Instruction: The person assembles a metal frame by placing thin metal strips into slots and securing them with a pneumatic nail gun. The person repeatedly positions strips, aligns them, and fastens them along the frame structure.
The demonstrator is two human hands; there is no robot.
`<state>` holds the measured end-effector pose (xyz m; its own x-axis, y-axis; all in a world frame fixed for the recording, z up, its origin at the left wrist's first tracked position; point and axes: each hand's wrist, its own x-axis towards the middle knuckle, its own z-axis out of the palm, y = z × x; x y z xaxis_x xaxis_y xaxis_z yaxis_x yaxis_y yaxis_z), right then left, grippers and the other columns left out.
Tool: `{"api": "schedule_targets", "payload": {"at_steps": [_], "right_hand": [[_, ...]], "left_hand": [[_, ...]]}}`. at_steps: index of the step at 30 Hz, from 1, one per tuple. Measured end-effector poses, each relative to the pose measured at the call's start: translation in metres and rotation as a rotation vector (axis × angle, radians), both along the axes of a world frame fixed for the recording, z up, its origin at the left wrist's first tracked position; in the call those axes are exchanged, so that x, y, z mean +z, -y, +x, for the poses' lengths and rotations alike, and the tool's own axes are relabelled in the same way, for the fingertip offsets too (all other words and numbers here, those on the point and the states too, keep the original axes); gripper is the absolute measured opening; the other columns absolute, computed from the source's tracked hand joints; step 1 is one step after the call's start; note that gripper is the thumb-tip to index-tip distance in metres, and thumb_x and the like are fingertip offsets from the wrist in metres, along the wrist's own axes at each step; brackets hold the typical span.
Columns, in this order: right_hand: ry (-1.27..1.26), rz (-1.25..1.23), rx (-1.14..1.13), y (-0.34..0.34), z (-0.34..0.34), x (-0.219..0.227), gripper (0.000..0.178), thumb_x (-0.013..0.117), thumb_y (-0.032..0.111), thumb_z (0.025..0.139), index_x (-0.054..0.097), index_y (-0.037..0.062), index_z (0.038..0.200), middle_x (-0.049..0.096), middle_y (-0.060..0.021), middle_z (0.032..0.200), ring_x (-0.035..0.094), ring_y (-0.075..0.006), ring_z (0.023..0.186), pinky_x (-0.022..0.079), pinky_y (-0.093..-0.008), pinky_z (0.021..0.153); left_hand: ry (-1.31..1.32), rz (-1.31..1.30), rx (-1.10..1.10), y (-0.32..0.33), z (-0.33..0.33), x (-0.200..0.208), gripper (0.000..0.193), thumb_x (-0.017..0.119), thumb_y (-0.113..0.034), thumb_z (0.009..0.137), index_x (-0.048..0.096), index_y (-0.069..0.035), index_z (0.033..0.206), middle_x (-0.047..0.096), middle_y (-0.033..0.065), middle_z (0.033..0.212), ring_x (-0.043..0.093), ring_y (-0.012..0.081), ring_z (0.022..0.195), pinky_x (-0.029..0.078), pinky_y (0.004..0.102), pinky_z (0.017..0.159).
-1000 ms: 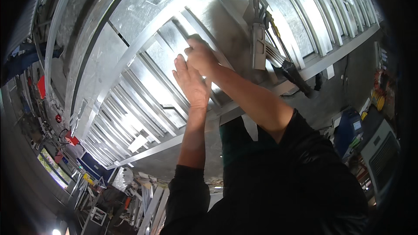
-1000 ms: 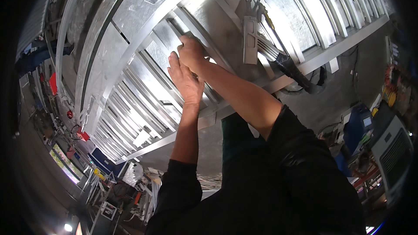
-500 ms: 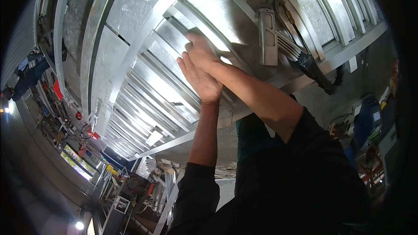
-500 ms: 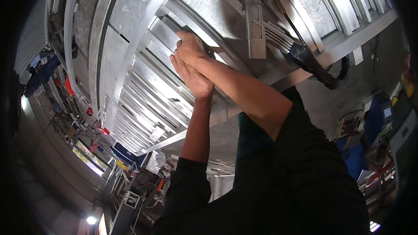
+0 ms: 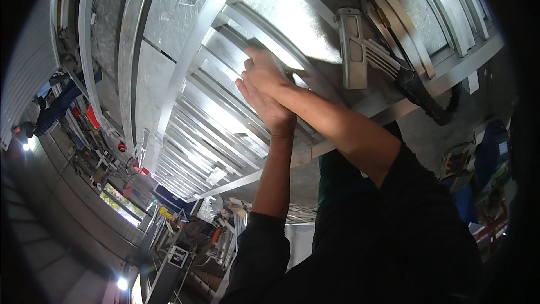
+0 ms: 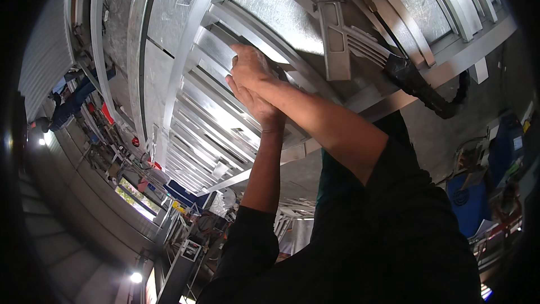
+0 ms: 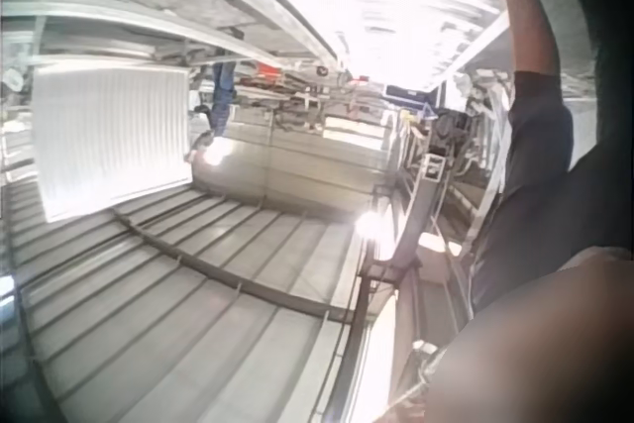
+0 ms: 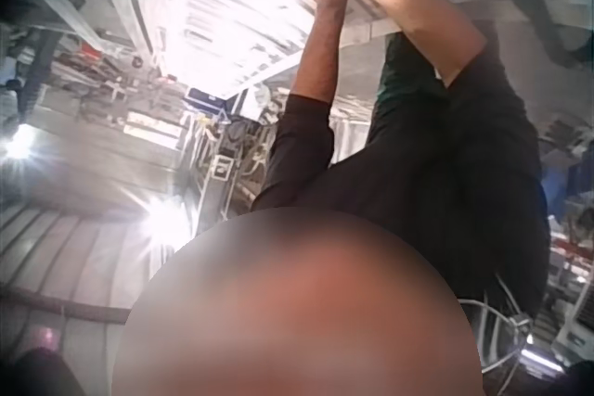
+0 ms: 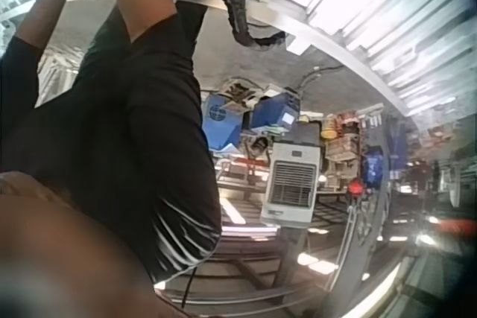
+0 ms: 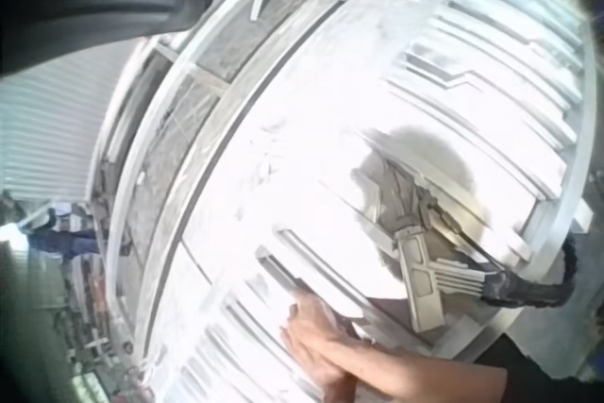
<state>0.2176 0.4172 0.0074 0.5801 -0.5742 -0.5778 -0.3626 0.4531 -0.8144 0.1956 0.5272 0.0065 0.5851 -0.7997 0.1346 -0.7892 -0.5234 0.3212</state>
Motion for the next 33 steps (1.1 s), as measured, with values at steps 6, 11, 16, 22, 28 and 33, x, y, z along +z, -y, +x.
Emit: {"api": "schedule_targets", "payload": {"at_steps": [6,11,16,22,28,33], "right_hand": [[-0.025,0.016,0.011,0.002,-0.002,0.001,0.044,0.057,0.006,0.084,0.06,-0.0039,0.127,0.068,-0.0258,0.108,0.065,-0.0391,0.105,0.051,-0.0437,0.094],[-0.019,0.0,0.005,0.002,-0.002,0.003,0.045,0.058,0.005,0.083,0.06,-0.0043,0.126,0.068,-0.0259,0.105,0.066,-0.0393,0.101,0.051,-0.0449,0.091],[-0.001,-0.002,-0.026,-0.004,0.001,-0.005,0.045,0.059,0.006,0.082,0.059,-0.0041,0.126,0.068,-0.0258,0.102,0.066,-0.0397,0.098,0.052,-0.0456,0.088],[-0.018,-0.118,-0.051,-0.011,0.005,-0.01,0.044,0.061,0.007,0.082,0.06,-0.0046,0.125,0.069,-0.0248,0.094,0.068,-0.0374,0.091,0.053,-0.0439,0.082],[-0.004,0.107,0.057,0.003,-0.001,0.001,0.043,0.054,0.007,0.089,0.057,-0.0018,0.131,0.065,-0.0277,0.117,0.062,-0.0373,0.111,0.048,-0.0401,0.095],[-0.039,0.05,0.054,0.006,-0.004,0.009,0.044,0.057,0.008,0.087,0.059,-0.0012,0.13,0.066,-0.0266,0.114,0.064,-0.038,0.108,0.049,-0.04,0.093]], "left_hand": [[-0.012,-0.013,0.078,0.002,-0.003,-0.003,0.054,0.051,-0.02,0.101,0.036,0.006,0.146,0.035,0.0247,0.152,0.026,0.0465,0.145,0.025,0.052,0.119],[0.051,0.004,0.001,0.004,-0.002,0.001,0.049,0.044,-0.017,0.105,0.035,0.007,0.146,0.034,0.0248,0.153,0.026,0.0458,0.145,0.026,0.0498,0.119],[0.103,0.048,-0.007,0.007,-0.002,0.004,0.064,0.063,-0.016,0.091,0.036,0.008,0.144,0.04,0.0265,0.146,0.033,0.0457,0.141,0.024,0.0576,0.119],[0.067,-0.004,-0.02,0.003,-0.001,0.001,0.062,0.064,-0.017,0.092,0.038,0.008,0.143,0.039,0.0272,0.147,0.032,0.0482,0.141,0.025,0.0573,0.118],[0.076,-0.005,-0.001,-0.001,-0.001,-0.003,0.061,0.062,-0.019,0.094,0.038,0.008,0.143,0.038,0.0278,0.148,0.03,0.0497,0.141,0.028,0.0567,0.117],[0.083,-0.01,-0.008,-0.002,0.0,-0.004,0.061,0.062,-0.021,0.095,0.039,0.005,0.144,0.039,0.0253,0.15,0.029,0.0493,0.142,0.029,0.0552,0.117]]}}
